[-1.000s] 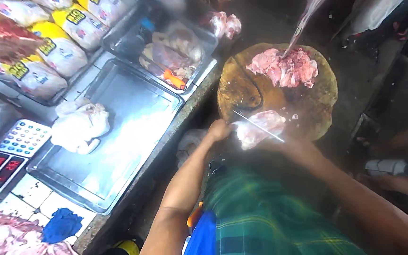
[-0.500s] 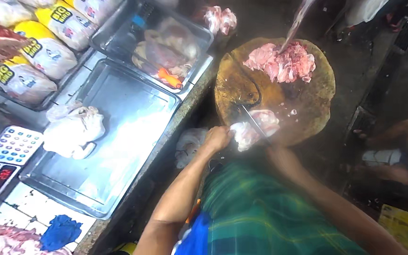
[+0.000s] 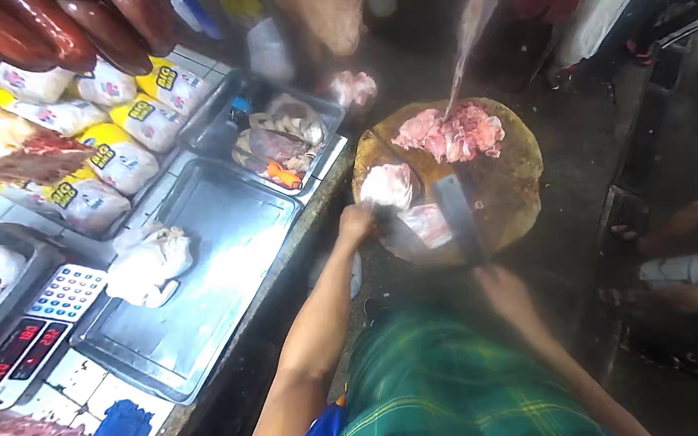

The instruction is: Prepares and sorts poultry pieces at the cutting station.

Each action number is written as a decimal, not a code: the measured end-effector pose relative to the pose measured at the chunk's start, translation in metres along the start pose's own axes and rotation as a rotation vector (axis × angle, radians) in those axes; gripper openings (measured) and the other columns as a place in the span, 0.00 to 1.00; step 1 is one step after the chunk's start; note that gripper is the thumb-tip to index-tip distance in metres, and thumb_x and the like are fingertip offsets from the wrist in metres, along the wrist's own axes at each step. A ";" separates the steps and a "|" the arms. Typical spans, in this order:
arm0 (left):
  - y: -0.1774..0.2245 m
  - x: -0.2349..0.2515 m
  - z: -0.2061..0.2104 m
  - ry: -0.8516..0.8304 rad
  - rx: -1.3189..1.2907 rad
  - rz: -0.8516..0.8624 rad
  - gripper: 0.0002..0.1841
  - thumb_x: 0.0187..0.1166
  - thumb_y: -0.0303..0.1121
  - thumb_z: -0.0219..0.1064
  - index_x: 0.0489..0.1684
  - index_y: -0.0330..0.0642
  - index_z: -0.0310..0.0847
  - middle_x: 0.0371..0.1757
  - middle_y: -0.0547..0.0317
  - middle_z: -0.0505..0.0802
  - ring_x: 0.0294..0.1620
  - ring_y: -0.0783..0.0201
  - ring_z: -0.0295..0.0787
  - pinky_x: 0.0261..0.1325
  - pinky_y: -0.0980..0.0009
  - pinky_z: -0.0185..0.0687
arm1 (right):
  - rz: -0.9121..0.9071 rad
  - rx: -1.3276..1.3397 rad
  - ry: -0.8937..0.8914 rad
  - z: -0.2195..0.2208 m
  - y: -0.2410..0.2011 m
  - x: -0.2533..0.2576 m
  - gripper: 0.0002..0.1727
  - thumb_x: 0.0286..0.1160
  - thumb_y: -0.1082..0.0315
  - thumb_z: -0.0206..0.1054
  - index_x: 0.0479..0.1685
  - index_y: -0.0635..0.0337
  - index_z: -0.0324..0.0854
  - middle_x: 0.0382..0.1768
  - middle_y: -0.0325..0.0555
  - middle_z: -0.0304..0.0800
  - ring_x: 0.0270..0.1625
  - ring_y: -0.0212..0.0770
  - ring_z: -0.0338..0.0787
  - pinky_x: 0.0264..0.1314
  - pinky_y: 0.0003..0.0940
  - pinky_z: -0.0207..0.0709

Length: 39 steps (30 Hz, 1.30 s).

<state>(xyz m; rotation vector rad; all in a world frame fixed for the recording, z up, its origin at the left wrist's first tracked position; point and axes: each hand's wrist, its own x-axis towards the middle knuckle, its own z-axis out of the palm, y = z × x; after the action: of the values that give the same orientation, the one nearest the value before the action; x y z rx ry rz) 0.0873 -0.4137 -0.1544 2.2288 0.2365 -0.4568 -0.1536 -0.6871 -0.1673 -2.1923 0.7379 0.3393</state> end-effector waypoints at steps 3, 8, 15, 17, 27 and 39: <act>0.033 0.007 0.051 0.038 0.425 0.385 0.33 0.70 0.41 0.75 0.77 0.39 0.78 0.82 0.33 0.75 0.81 0.33 0.71 0.76 0.31 0.70 | 0.052 0.071 0.064 -0.009 0.026 0.014 0.35 0.83 0.30 0.53 0.60 0.53 0.82 0.27 0.48 0.85 0.25 0.47 0.87 0.32 0.53 0.84; 0.049 0.039 0.126 -0.484 0.786 0.636 0.44 0.61 0.41 0.82 0.85 0.55 0.69 0.84 0.43 0.76 0.80 0.36 0.75 0.69 0.28 0.75 | 0.123 -0.030 0.048 -0.014 0.066 0.031 0.35 0.85 0.32 0.53 0.63 0.56 0.80 0.34 0.52 0.87 0.33 0.51 0.89 0.40 0.55 0.83; 0.003 0.002 0.093 -0.542 0.265 0.387 0.48 0.60 0.38 0.84 0.87 0.54 0.62 0.62 0.45 0.91 0.59 0.48 0.92 0.63 0.41 0.88 | 0.110 -0.084 0.026 -0.014 0.075 0.035 0.35 0.85 0.33 0.53 0.67 0.56 0.79 0.41 0.56 0.91 0.47 0.56 0.92 0.52 0.60 0.83; -0.019 -0.005 0.090 -0.595 0.003 0.188 0.36 0.65 0.37 0.80 0.78 0.47 0.74 0.61 0.45 0.92 0.57 0.52 0.92 0.62 0.47 0.89 | 0.125 -0.059 0.023 -0.011 0.078 0.035 0.35 0.85 0.34 0.54 0.69 0.57 0.78 0.45 0.59 0.91 0.50 0.58 0.92 0.55 0.62 0.82; -0.050 -0.071 0.041 -0.411 -0.976 -0.050 0.22 0.73 0.35 0.62 0.69 0.49 0.76 0.42 0.56 0.92 0.36 0.63 0.90 0.39 0.62 0.89 | 0.077 -0.080 0.024 -0.018 0.083 0.038 0.38 0.85 0.36 0.58 0.76 0.62 0.76 0.52 0.70 0.89 0.53 0.68 0.90 0.58 0.73 0.79; -0.159 0.034 -0.162 0.548 -0.861 -0.062 0.30 0.79 0.35 0.70 0.79 0.36 0.69 0.58 0.39 0.91 0.54 0.49 0.92 0.57 0.48 0.90 | 0.091 -0.057 0.025 -0.014 0.075 0.040 0.39 0.84 0.37 0.58 0.77 0.63 0.73 0.38 0.65 0.87 0.30 0.56 0.86 0.37 0.62 0.81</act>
<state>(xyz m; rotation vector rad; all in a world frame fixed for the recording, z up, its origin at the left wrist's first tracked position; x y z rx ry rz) 0.1073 -0.1871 -0.1839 1.4451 0.6508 0.2246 -0.1676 -0.7531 -0.2211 -2.2248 0.8532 0.3836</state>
